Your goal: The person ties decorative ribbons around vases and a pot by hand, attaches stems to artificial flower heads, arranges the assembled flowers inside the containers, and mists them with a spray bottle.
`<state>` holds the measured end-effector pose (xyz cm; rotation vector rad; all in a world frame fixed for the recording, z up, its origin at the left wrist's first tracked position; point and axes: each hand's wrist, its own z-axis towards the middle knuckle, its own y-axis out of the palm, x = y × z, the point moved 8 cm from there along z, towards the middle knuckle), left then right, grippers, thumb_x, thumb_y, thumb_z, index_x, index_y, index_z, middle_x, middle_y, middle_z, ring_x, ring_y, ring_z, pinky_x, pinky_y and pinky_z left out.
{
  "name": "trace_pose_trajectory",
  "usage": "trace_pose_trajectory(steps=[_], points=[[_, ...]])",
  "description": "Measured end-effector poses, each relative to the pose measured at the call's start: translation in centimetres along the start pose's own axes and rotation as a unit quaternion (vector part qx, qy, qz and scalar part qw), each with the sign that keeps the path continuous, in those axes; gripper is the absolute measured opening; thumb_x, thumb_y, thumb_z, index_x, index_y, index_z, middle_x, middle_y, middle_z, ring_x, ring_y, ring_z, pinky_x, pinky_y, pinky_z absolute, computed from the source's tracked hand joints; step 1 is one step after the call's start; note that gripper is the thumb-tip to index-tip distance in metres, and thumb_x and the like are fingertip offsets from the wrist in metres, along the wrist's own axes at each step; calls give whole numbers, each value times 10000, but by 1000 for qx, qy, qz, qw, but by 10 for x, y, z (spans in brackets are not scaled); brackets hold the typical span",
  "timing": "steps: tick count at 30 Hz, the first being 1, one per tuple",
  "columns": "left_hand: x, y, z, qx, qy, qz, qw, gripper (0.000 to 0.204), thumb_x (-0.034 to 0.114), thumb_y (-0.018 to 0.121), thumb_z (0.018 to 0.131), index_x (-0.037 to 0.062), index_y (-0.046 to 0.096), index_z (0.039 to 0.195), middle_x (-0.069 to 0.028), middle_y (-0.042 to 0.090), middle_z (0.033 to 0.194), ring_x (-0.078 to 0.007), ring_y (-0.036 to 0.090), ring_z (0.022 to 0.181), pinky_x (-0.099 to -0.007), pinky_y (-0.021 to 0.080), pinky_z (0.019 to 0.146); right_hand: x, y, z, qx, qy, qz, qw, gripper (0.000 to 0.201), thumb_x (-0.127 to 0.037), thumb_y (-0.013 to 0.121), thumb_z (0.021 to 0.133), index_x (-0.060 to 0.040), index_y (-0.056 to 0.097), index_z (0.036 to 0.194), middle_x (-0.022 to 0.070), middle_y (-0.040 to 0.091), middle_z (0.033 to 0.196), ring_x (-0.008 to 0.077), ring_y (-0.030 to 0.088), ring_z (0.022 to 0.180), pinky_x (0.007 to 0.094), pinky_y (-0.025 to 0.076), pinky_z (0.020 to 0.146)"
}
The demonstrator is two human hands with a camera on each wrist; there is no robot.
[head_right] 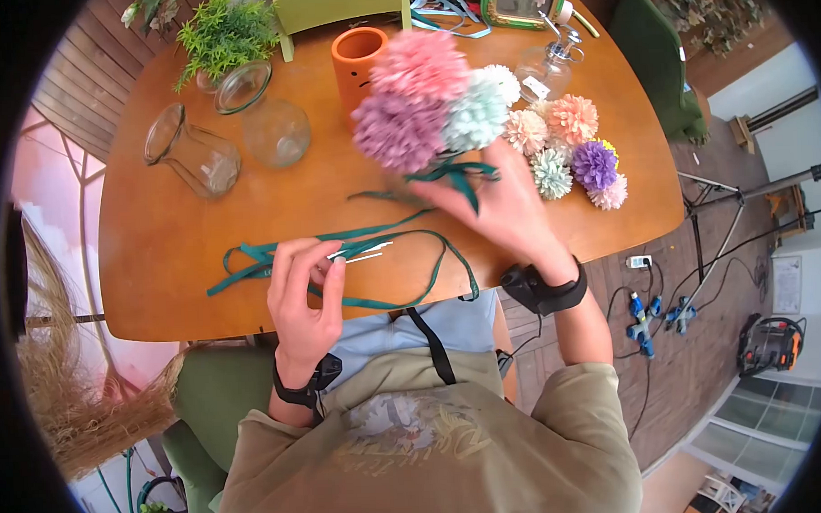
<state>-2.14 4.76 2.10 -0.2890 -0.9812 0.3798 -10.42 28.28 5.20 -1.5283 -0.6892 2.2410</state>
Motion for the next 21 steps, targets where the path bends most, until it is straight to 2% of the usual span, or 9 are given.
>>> trace_pose_trajectory(steps=[1, 3, 5, 9, 11, 16, 18, 19, 21], points=[[-2, -1, -1, 1, 8, 7, 1000, 214, -78, 693, 901, -16, 687, 1106, -114, 613, 1029, -149, 568, 698, -272, 486, 620, 7, -5, 1, -16, 50, -34, 998, 470, -226, 895, 815, 18, 670, 1148, 111, 750, 1066, 170, 696, 914, 338, 528, 819], [-9, -1, -3, -16, 5, 30, 999, 202, -75, 698, 900, -10, 690, 1092, -114, 618, 1032, -169, 579, 730, -284, 497, 613, 19, -18, 0, 34, 110, -87, 990, 551, -287, 901, 810, 29, 622, 1164, 104, 723, 1038, 177, 651, 952, 342, 513, 832], [-13, 2, -4, -36, 6, 51, 998, 191, -73, 703, 899, -5, 692, 1077, -113, 623, 1035, -190, 590, 761, -296, 509, 606, 31, -24, 13, 71, 34, -70, 994, 535, -329, 867, 825, 22, 650, 1165, 202, 723, 1040, 355, 689, 967, 420, 524, 857], [-16, 8, -5, -72, 23, 140, 987, 181, -28, 732, 878, 1, 699, 1054, -108, 631, 1031, -279, 597, 905, -370, 529, 680, 46, -29, 37, 87, 40, -133, 987, 581, -358, 859, 832, 38, 627, 1188, 216, 699, 1092, 369, 667, 1017, 434, 514, 890], [-13, 8, -5, -76, 42, 172, 981, 187, -11, 740, 871, 2, 702, 1053, -107, 632, 1027, -304, 592, 945, -391, 531, 713, 54, -28, 48, 81, 5, -101, 992, 586, -383, 857, 835, 42, 628, 1168, 208, 695, 1066, 360, 667, 995, 433, 517, 881], [-18, 9, -5, -102, 19, 161, 982, 224, 30, 757, 850, 18, 688, 1063, -98, 610, 1017, -294, 595, 969, -420, 509, 809, 54, -31, 53, 90, 34, -100, 990, 622, -419, 890, 788, 55, 662, 1119, 205, 712, 1057, 323, 687, 983, 420, 532, 869], [-19, 8, -6, -102, 23, 155, 982, 226, 25, 759, 847, 18, 689, 1062, -98, 613, 1019, -294, 596, 963, -419, 510, 804, 52, -31, 50, 87, 60, -148, 983, 497, -336, 864, 824, 30, 716, 1126, 85, 736, 1011, 149, 640, 888, 304, 513, 812], [-19, 8, -6, -104, 25, 149, 983, 229, 20, 760, 844, 18, 690, 1062, -97, 615, 1021, -294, 597, 957, -418, 511, 800, 52, -29, 49, 86, 59, -147, 984, 497, -336, 864, 824, 30, 716, 1126, 85, 736, 1011, 149, 640, 888, 304, 513, 812], [-19, 7, -6, -98, 34, 150, 983, 232, 16, 762, 840, 16, 691, 1061, -97, 615, 1022, -293, 597, 951, -418, 512, 795, 44, -38, 43, 161, 7, -134, 978, 494, -351, 867, 814, 42, 727, 1079, 54, 733, 853, 135, 646, 786, 298, 514, 738]])
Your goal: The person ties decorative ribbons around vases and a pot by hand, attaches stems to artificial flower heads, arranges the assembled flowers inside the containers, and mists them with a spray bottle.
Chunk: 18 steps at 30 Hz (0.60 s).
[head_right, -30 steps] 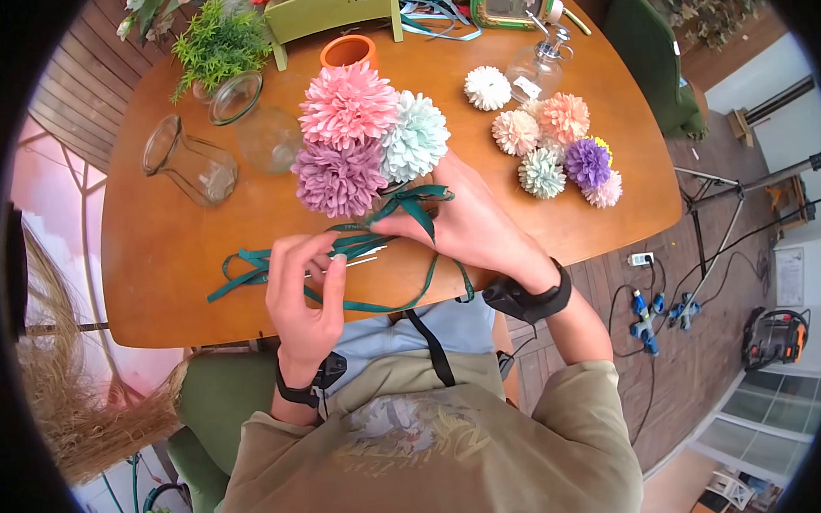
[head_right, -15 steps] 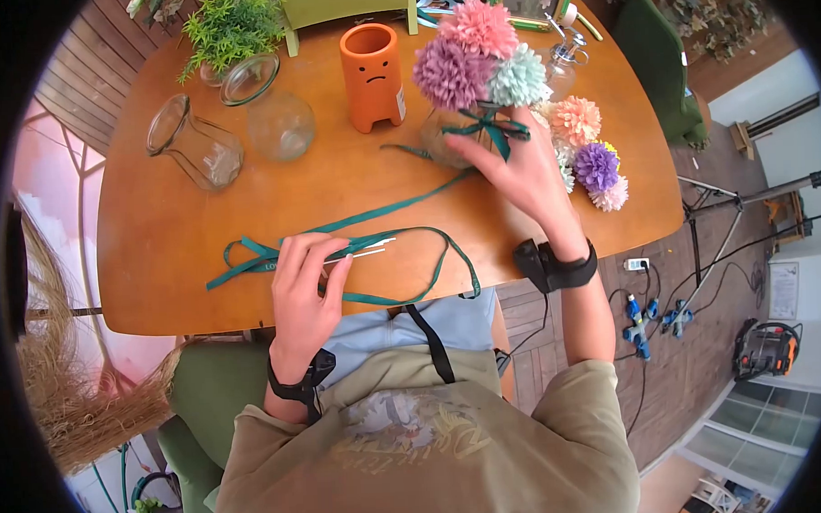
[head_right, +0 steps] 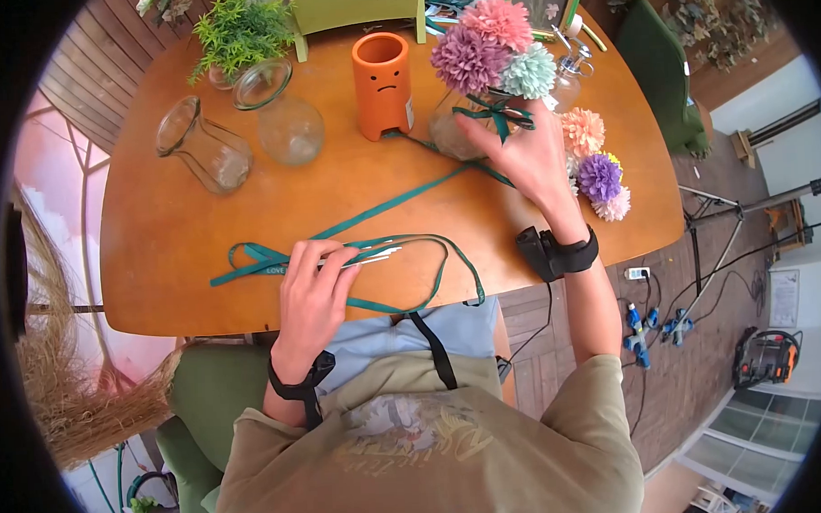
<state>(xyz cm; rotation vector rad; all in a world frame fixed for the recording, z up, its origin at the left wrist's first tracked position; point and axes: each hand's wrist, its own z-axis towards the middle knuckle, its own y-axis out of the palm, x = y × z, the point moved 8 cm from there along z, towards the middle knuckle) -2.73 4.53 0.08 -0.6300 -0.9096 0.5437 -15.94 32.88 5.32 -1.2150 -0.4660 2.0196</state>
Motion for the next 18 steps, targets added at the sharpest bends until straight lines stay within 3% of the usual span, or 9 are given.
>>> trace_pose_trajectory(steps=[4, 6, 7, 8, 10, 18], points=[[3, 0, 0, 11, 7, 3, 1000, 238, 10, 764, 830, 12, 693, 1058, -93, 614, 1027, -291, 589, 944, -420, 512, 796, -11, -7, 10, 0, 13, 13, 1000, 516, -366, 872, 807, 48, 723, 1075, 50, 731, 818, 124, 644, 735, 309, 517, 700], [5, 0, 2, 15, 15, 11, 1000, 235, 10, 765, 829, 11, 694, 1053, -92, 613, 1026, -292, 585, 948, -422, 512, 799, -10, -5, 17, -11, 49, 30, 998, 574, -409, 885, 764, 81, 711, 1006, 187, 768, 915, 313, 742, 871, 406, 552, 791], [6, -1, 3, 21, 20, 20, 999, 232, 10, 766, 828, 11, 694, 1048, -91, 611, 1024, -293, 582, 951, -425, 511, 802, -4, -2, 18, -22, 88, 11, 996, 567, -409, 883, 766, 83, 706, 986, 205, 761, 917, 321, 742, 877, 408, 547, 776], [7, -2, 4, 22, 20, 21, 999, 232, 10, 766, 828, 11, 694, 1048, -91, 611, 1024, -293, 582, 951, -425, 511, 802, 0, 1, 21, -22, 86, 13, 996, 567, -409, 883, 766, 83, 706, 986, 205, 761, 917, 321, 742, 877, 408, 547, 776], [7, -3, 4, 21, 17, 22, 999, 229, 9, 767, 828, 12, 695, 1045, -92, 614, 1028, -297, 578, 961, -427, 512, 805, 2, 5, 22, 13, 27, -43, 999, 562, -403, 880, 784, 62, 708, 1048, 97, 740, 875, 202, 684, 795, 350, 535, 747], [6, 1, 3, 26, 34, 19, 999, 183, -30, 777, 804, -2, 706, 971, -99, 636, 993, -304, 583, 937, -414, 519, 756, 0, 12, 19, -10, 42, -19, 999, 606, -430, 892, 772, 46, 694, 1091, 156, 745, 1037, 239, 702, 950, 367, 539, 825]])
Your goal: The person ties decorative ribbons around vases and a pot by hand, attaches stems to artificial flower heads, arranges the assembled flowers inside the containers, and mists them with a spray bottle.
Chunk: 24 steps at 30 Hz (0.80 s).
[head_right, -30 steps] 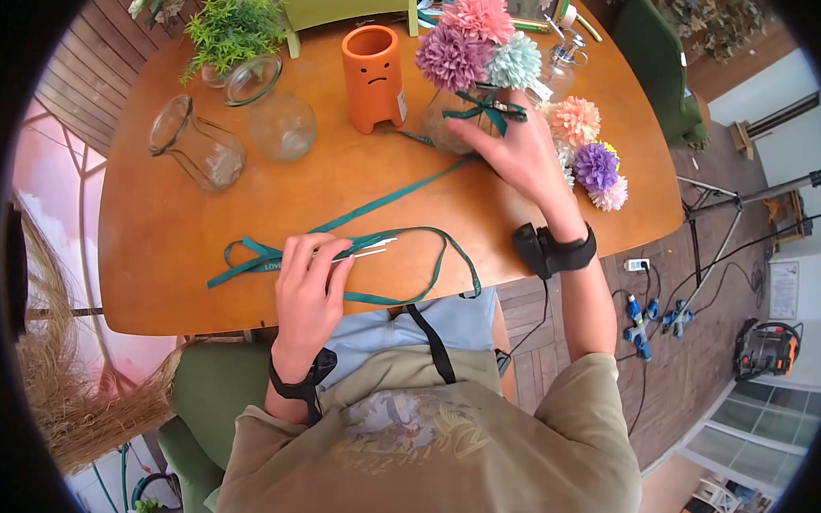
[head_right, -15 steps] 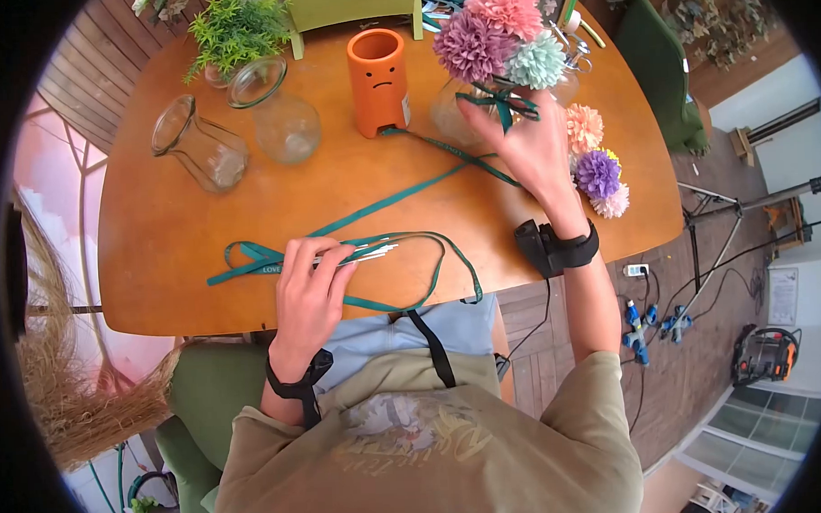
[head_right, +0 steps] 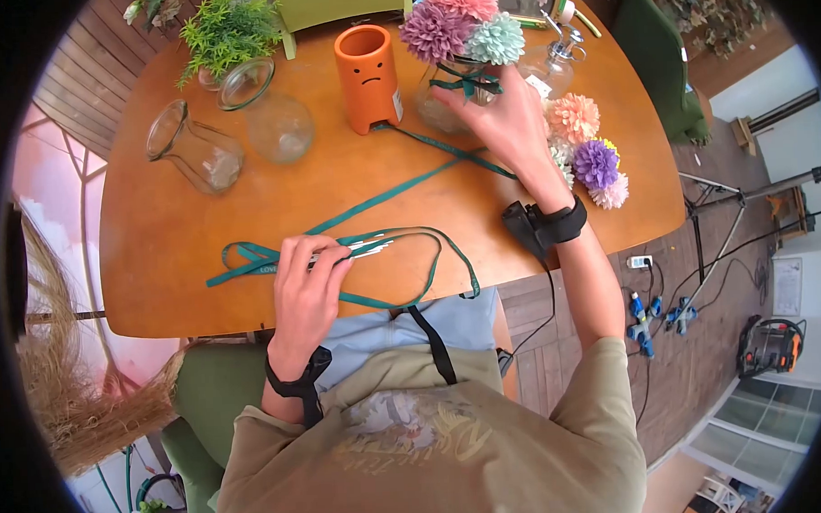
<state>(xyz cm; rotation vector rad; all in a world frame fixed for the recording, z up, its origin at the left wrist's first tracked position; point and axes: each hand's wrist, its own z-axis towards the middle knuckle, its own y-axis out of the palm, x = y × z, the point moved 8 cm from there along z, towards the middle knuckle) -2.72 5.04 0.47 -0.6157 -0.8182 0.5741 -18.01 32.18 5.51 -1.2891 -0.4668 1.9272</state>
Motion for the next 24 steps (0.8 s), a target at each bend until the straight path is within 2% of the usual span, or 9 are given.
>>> trace_pose_trajectory(steps=[2, 4, 8, 11, 12, 14, 22, 23, 24], points=[[1, 1, -1, -2, 1, 0, 1000, 171, -32, 775, 805, -3, 706, 957, -98, 638, 988, -305, 584, 938, -414, 518, 757, 1, -2, -5, -6, 2, 4, 1000, 623, -435, 894, 773, 42, 688, 1115, 164, 740, 1080, 243, 701, 973, 376, 542, 834], [1, 0, 0, 4, 2, 1, 1000, 159, -39, 773, 807, -3, 706, 946, -97, 640, 975, -304, 587, 929, -412, 514, 758, -12, -10, -13, 10, -83, -22, 996, 637, -367, 874, 818, 73, 638, 1214, 236, 708, 1201, 367, 713, 1044, 435, 552, 885], [0, -1, -2, 10, 7, 1, 1000, 146, -42, 771, 810, -5, 701, 932, -95, 641, 960, -303, 589, 916, -414, 511, 755, -8, -36, -49, 54, -75, -19, 996, 483, -243, 824, 878, 52, 640, 1212, 221, 693, 1208, 356, 709, 1038, 421, 557, 877], [3, -2, 0, 12, 18, 5, 1000, 142, -46, 770, 809, -4, 696, 924, -94, 640, 954, -300, 590, 907, -413, 510, 752, -2, -16, -77, -123, 10, 3, 992, 315, -121, 720, 936, 8, 648, 1215, 180, 650, 1210, 349, 664, 1080, 434, 558, 896], [2, -2, 1, 12, 18, 11, 1000, 140, -46, 768, 810, -4, 695, 922, -94, 639, 954, -300, 590, 909, -414, 509, 753, 0, -13, -81, -123, 11, 3, 992, 315, -121, 720, 936, 8, 648, 1215, 180, 650, 1210, 349, 664, 1080, 434, 558, 896], [3, -1, 0, 9, 20, 17, 1000, 138, -47, 766, 811, -3, 694, 920, -93, 638, 954, -300, 590, 911, -415, 508, 754, -12, 1, -95, -154, -151, -159, 963, 292, -116, 681, 953, 7, 647, 1215, 166, 613, 1265, 362, 618, 1145, 452, 554, 907], [-2, -5, 0, 23, 1, 36, 999, 150, -33, 760, 823, 4, 704, 957, -93, 631, 981, -304, 590, 914, -417, 500, 764, -77, 43, -129, -285, -257, 17, 923, 262, 2, 637, 852, -3, 665, 1112, 154, 596, 1105, 339, 611, 1009, 421, 527, 828], [-1, -5, 0, 21, 1, 36, 999, 150, -33, 760, 823, 4, 704, 957, -93, 631, 981, -304, 590, 914, -417, 500, 764, -79, 41, -128, -286, -255, 18, 924, 262, 2, 637, 852, -3, 665, 1112, 154, 596, 1105, 339, 611, 1009, 421, 527, 828], [-1, -5, 0, 19, -5, 30, 999, 157, -29, 762, 825, 7, 707, 967, -93, 629, 987, -304, 591, 917, -416, 499, 767, -83, 30, -122, -217, -260, 21, 941, 220, -24, 659, 869, -9, 664, 1089, 145, 601, 1067, 331, 624, 963, 417, 529, 790]])
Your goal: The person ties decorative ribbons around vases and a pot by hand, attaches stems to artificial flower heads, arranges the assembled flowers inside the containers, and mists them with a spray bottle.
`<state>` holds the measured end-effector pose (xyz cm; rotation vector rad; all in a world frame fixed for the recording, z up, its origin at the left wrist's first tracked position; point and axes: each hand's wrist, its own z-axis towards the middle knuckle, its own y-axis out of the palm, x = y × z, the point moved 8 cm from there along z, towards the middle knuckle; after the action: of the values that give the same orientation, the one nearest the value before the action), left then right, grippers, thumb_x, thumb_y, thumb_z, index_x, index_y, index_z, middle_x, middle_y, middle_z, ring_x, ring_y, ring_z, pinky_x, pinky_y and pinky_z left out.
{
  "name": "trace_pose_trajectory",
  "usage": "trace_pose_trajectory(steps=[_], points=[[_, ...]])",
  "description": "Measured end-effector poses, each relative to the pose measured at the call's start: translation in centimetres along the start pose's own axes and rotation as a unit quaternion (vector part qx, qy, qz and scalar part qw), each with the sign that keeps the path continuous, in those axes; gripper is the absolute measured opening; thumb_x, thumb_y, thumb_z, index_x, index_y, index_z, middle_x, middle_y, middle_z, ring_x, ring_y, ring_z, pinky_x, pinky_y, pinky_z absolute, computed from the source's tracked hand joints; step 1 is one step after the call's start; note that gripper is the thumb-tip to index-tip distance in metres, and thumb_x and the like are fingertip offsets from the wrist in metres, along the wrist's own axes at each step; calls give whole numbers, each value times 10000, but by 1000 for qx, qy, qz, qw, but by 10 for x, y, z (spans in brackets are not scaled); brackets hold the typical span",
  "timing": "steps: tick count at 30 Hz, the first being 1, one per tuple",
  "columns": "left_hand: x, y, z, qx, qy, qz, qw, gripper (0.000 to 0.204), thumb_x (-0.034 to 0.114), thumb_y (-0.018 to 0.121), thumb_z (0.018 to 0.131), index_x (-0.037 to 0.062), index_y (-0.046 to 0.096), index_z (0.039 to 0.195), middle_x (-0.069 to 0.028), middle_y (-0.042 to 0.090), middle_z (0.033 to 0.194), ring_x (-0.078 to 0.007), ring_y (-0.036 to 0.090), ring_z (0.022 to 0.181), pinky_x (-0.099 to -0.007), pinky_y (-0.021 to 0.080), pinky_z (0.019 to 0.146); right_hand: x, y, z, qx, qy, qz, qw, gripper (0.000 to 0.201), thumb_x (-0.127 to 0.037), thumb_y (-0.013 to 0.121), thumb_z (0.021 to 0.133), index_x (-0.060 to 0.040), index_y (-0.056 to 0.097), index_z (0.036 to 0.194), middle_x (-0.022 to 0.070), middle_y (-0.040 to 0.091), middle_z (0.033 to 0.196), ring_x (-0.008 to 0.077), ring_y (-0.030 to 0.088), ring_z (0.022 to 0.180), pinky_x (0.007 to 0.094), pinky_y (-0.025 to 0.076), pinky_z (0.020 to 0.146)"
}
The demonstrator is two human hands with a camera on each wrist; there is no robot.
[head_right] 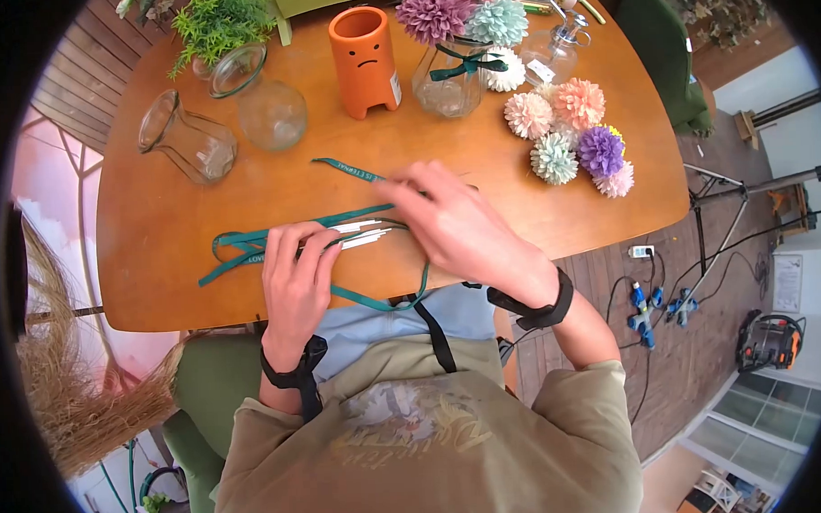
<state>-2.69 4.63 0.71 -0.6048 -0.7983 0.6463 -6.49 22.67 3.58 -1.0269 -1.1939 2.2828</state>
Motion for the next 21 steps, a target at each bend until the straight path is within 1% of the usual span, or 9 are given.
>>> trace_pose_trajectory(steps=[1, 2, 4, 5, 6, 8, 13, 15, 21], points=[[-1, 0, 0, -1, -7, -6, 1000, 164, -24, 764, 826, 11, 709, 976, -93, 628, 993, -304, 592, 920, -415, 498, 769, -3, -14, 2, 68, -3, -16, 998, 183, -50, 682, 886, -15, 664, 1065, 137, 605, 1029, 322, 637, 916, 414, 531, 751], [-2, -1, -1, -2, -9, -6, 1000, 164, -24, 764, 826, 11, 709, 976, -93, 628, 993, -304, 592, 920, -415, 498, 769, -6, -20, -1, 66, -3, -15, 998, 183, -50, 682, 886, -15, 664, 1065, 137, 605, 1029, 322, 637, 916, 414, 531, 751], [0, -1, -2, 1, 17, -13, 1000, 168, -16, 769, 825, 15, 711, 979, -93, 629, 994, -300, 591, 921, -413, 499, 766, 11, -29, -17, 24, 124, -5, 992, 214, -166, 751, 907, -17, 643, 1014, 111, 609, 943, 315, 656, 784, 409, 525, 655], [-1, 0, -2, 1, 14, -14, 1000, 168, -16, 769, 825, 15, 711, 979, -93, 629, 994, -300, 591, 921, -413, 499, 766, 7, -32, -22, 22, 103, -48, 993, 322, -289, 794, 900, -29, 618, 972, 87, 589, 870, 306, 657, 689, 396, 509, 569], [1, 1, -2, -1, 22, -16, 1000, 168, -15, 771, 824, 16, 710, 977, -93, 629, 993, -300, 591, 920, -412, 499, 765, 3, -30, -29, 19, 104, -48, 993, 322, -289, 794, 900, -29, 618, 972, 87, 589, 870, 306, 657, 689, 396, 509, 569], [1, 2, -4, -2, 29, -20, 999, 168, -14, 773, 823, 17, 709, 975, -94, 630, 991, -299, 591, 919, -411, 499, 763, 0, -15, -48, -55, 145, -114, 981, 361, -326, 802, 886, -42, 593, 963, 85, 571, 875, 292, 669, 711, 385, 510, 558], [0, 4, -5, -17, 27, -24, 999, 168, -9, 780, 816, 17, 701, 962, -90, 631, 983, -300, 591, 914, -412, 494, 772, 4, -4, -63, -77, 138, -150, 976, 265, -246, 754, 910, -63, 568, 955, 78, 558, 907, 269, 671, 783, 391, 510, 559], [1, 4, -4, -23, 29, -23, 999, 170, -8, 781, 814, 18, 699, 961, -89, 630, 983, -298, 591, 914, -412, 493, 773, 4, -10, -56, -44, 57, -157, 985, 172, -135, 710, 900, -60, 563, 947, 78, 547, 868, 261, 645, 790, 390, 509, 590], [0, 5, -5, -28, 27, -20, 999, 171, -3, 784, 811, 20, 698, 957, -87, 627, 979, -294, 590, 918, -410, 489, 773, 0, -50, -7, -6, -9, -258, 966, 166, -58, 681, 810, -57, 564, 927, 66, 525, 803, 250, 596, 768, 384, 498, 617]])
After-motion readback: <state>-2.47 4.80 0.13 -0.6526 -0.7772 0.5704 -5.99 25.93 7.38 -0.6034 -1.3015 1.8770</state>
